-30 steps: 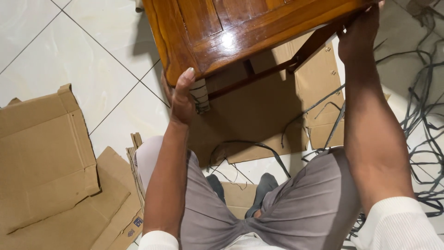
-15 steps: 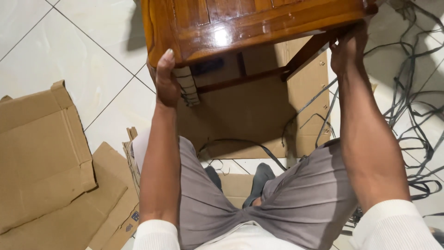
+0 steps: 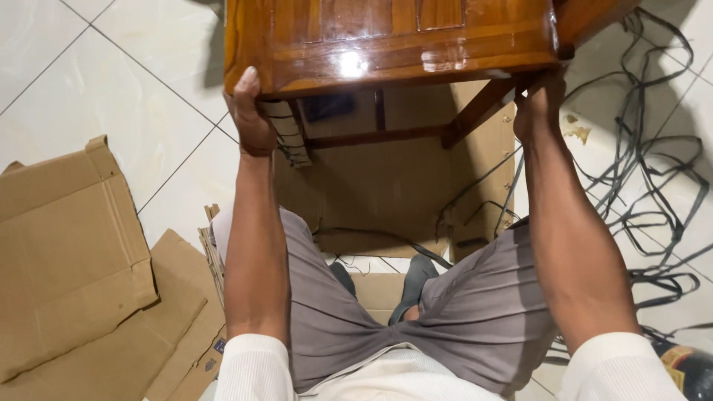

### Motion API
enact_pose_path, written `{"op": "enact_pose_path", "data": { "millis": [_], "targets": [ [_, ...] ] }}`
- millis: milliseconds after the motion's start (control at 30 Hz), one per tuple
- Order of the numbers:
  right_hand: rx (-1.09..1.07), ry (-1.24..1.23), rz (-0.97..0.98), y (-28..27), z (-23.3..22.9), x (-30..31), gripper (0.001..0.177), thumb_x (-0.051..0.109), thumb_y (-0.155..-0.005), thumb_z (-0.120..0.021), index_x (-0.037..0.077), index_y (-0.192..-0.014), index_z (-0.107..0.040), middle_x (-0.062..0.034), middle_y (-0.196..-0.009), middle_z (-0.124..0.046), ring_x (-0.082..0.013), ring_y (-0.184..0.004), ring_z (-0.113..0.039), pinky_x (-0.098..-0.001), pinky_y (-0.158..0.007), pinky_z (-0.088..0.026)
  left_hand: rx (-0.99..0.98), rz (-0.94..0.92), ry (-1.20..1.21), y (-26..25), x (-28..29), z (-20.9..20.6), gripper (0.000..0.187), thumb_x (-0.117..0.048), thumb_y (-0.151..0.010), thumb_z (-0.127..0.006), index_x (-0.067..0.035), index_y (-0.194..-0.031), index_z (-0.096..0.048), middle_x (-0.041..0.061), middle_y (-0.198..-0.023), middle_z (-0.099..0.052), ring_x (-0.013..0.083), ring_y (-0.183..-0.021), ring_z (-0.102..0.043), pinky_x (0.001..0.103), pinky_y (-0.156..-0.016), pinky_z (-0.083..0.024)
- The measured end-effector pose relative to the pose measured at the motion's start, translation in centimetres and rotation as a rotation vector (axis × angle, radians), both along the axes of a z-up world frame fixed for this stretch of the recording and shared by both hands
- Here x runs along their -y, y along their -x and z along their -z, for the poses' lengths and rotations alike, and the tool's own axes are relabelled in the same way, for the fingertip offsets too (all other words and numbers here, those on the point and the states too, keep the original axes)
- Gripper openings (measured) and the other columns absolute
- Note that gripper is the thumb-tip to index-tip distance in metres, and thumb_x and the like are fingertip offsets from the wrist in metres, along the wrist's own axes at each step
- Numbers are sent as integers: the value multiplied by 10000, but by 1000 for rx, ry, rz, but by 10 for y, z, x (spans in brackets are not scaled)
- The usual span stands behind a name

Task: Wrapping the legs of a wooden chair with protective cardboard and securing it with string.

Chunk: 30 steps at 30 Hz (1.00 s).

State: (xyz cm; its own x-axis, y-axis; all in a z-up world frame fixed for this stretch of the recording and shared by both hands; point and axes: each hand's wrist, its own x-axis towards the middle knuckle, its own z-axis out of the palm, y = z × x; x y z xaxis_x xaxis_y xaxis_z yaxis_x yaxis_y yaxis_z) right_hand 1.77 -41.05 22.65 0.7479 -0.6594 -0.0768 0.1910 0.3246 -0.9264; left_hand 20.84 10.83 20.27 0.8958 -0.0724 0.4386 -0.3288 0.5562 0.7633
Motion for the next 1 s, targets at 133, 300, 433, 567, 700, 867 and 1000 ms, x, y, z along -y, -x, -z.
{"op": "enact_pose_path", "data": {
  "millis": [133,300,433,567,700,867,1000],
  "targets": [
    [22,42,32,8,24,9,413,468,-1153,-501,107,-1342,-570,-19,-1182,-606,-166,-1028,-526,-375,-885,-416,531,-490,-522,17,5,-43,304,-223,-1103,-503,60,-1213,-520,77,-1174,-552,176,-1056,-574,323,-958,-507],
    [175,-46,74,27,18,-21,510,491,-1094,-434,137,-1451,-519,-31,-1342,-640,-175,-1187,-592,-355,-1064,-467,-106,59,78,4,-8,-17,258,-290,-1116,-563,-101,-942,-533,-51,-931,-455,111,-914,-439,293,-915,-411],
    [126,4,139,51,26,-37,523,489,-1097,-465,97,-1431,-554,-61,-1261,-648,-219,-1098,-585,-399,-993,-479,-215,93,177,17,-3,-42,259,-295,-1097,-552,-116,-914,-519,-39,-917,-446,121,-910,-436,311,-900,-412],
    [70,83,181,65,13,-65,577,519,-1087,-483,94,-1477,-484,-68,-1410,-608,-240,-1301,-573,-424,-1104,-490,-133,-202,57,13,7,-28,303,-343,-1125,-502,-58,-1216,-553,4,-1216,-538,154,-1179,-491,332,-1103,-392],
    [365,-233,-52,66,-48,-112,686,582,-990,-441,106,-1484,-444,-54,-1474,-561,-293,-1376,-556,-512,-1153,-459,-49,-355,109,18,24,-22,619,-444,-1155,-386,43,-1534,-435,128,-1546,-505,261,-1455,-458,405,-1286,-332],
    [434,-168,42,46,6,-87,672,585,-1047,-474,75,-1485,-478,-75,-1424,-583,-293,-1325,-576,-496,-1180,-499,-108,-245,339,9,30,-38,530,-408,-1140,-379,-1,-1475,-432,104,-1405,-511,248,-1332,-481,430,-1187,-390],
    [282,-228,274,22,29,-71,633,561,-1038,-509,32,-1383,-547,-122,-1281,-633,-324,-1153,-644,-525,-1033,-575,-11,-251,226,-14,28,-48,503,-415,-1139,-420,13,-1391,-497,107,-1314,-555,241,-1252,-526,438,-1145,-421]
  ]
}}
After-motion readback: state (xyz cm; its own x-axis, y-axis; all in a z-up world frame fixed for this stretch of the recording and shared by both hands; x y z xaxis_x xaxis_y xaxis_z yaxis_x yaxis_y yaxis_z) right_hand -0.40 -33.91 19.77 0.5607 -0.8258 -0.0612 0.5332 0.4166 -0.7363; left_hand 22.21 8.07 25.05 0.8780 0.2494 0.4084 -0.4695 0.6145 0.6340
